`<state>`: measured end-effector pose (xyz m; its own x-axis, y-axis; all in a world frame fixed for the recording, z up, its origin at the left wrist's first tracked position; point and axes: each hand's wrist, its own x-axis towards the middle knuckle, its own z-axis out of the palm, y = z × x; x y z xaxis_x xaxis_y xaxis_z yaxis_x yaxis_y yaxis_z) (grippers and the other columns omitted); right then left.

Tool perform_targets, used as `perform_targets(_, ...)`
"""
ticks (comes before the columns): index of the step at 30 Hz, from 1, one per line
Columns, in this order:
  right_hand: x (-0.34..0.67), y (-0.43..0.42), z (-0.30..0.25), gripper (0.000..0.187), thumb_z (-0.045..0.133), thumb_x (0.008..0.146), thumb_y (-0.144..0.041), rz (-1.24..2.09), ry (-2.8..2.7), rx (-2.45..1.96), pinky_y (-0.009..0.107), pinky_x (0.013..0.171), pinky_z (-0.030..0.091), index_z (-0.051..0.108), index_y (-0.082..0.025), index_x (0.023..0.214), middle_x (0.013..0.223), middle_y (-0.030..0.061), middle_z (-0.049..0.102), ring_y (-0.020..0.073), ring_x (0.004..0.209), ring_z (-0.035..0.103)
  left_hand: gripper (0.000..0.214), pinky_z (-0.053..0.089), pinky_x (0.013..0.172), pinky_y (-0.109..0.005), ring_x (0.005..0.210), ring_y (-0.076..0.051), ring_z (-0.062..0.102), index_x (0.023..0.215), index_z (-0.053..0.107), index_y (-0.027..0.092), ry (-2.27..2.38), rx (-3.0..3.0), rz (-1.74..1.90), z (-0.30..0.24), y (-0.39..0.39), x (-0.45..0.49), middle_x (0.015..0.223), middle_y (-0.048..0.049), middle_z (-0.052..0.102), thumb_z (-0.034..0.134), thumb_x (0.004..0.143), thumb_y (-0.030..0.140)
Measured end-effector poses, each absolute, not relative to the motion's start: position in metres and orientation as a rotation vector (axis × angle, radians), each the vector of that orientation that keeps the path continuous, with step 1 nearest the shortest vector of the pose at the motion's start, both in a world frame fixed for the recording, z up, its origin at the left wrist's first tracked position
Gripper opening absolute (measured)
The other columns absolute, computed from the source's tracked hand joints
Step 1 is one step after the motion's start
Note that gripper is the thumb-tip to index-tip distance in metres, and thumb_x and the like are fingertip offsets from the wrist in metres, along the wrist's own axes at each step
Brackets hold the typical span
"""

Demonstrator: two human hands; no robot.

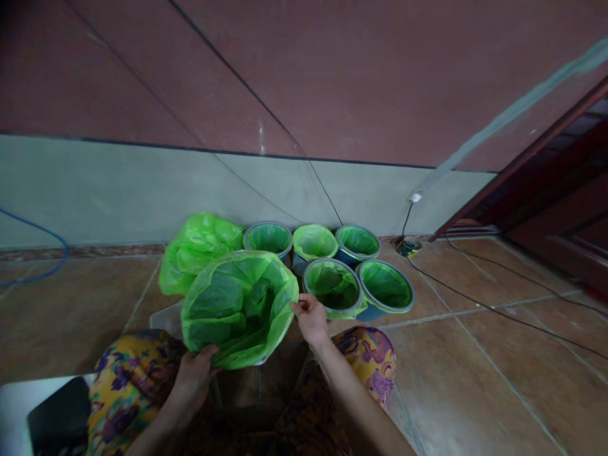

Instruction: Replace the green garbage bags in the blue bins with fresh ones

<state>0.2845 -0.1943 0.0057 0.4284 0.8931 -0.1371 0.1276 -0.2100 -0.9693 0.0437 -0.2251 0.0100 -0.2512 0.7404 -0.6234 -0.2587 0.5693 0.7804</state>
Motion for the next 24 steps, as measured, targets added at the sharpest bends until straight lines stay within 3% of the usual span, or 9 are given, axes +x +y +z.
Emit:
perform_targets(5, 0.284, -0.203, 0.005, 0.038, 0.083, 0.055, -0.039, 1.297, -0.57, -1.289, 0.026, 0.06, 0.048, 0.066, -0.018, 0.082, 0.072, 0.0004, 0.067, 0.0131, 0.061, 0.06, 0.017, 0.05, 0.061, -0.026, 0.073, -0.017, 0.065, 0.085, 0.058, 0.016, 1.515, 0.391, 0.977, 0.015, -0.224, 0.038, 0.079, -0.0049, 0.068, 0.055, 0.068, 0.016)
perform_targets(9, 0.285, -0.209, -0.006, 0.042, 0.081, 0.058, -0.041, 1.448, -0.597, -1.298, 0.028, 0.063, 0.05, 0.067, -0.018, 0.089, 0.074, 0.0017, 0.068, 0.0137, 0.062, 0.061, 0.018, 0.05, 0.061, -0.026, 0.072, -0.018, 0.065, 0.084, 0.059, 0.016, 1.478, 0.375, 0.97, 0.015, -0.224, 0.038, 0.078, -0.0056, 0.068, 0.057, 0.066, 0.017)
perform_targets(12, 0.291, -0.207, -0.007, 0.043, 0.074, 0.063, -0.046, 1.119, -0.672, -1.493, 0.033, 0.063, 0.051, 0.065, -0.017, 0.093, 0.078, 0.0041, 0.068, 0.0173, 0.064, 0.062, 0.019, 0.049, 0.058, -0.026, 0.069, -0.018, 0.064, 0.083, 0.059, 0.015, 1.502, 0.386, 0.952, 0.013, -0.227, 0.042, 0.077, -0.0048, 0.068, 0.058, 0.064, 0.02)
perform_targets(16, 0.299, -0.203, 0.027, 0.033, 0.056, 0.08, -0.041, 0.484, -1.024, -1.659, 0.037, 0.081, 0.051, 0.061, -0.017, 0.104, 0.101, 0.0106, 0.067, 0.0218, 0.088, 0.064, 0.021, 0.048, 0.059, -0.028, 0.067, -0.019, 0.064, 0.079, 0.062, 0.013, 1.537, 0.489, 0.962, 0.002, -0.231, 0.048, 0.072, -0.0047, 0.067, 0.058, 0.061, 0.022)
perform_targets(20, 0.276, -0.202, 0.064, 0.025, 0.049, 0.088, -0.028, 0.486, -1.737, -1.61, 0.031, 0.083, 0.05, 0.064, -0.02, 0.107, 0.105, 0.0085, 0.067, 0.019, 0.091, 0.064, 0.022, 0.049, 0.061, -0.028, 0.07, -0.021, 0.064, 0.078, 0.064, 0.011, 1.571, 0.712, 1.014, -0.013, -0.232, 0.049, 0.072, -0.0054, 0.068, 0.056, 0.061, 0.023)
perform_targets(24, 0.228, -0.177, 0.057, 0.03, 0.055, 0.086, -0.023, 0.487, -2.24, -1.698, 0.034, 0.094, 0.046, 0.064, -0.02, 0.115, 0.107, 0.0089, 0.068, 0.0214, 0.103, 0.062, 0.019, 0.05, 0.065, -0.029, 0.075, -0.024, 0.065, 0.076, 0.064, 0.014, 1.619, 0.957, 0.96, -0.011, -0.233, 0.047, 0.072, -0.0057, 0.069, 0.054, 0.063, 0.023)
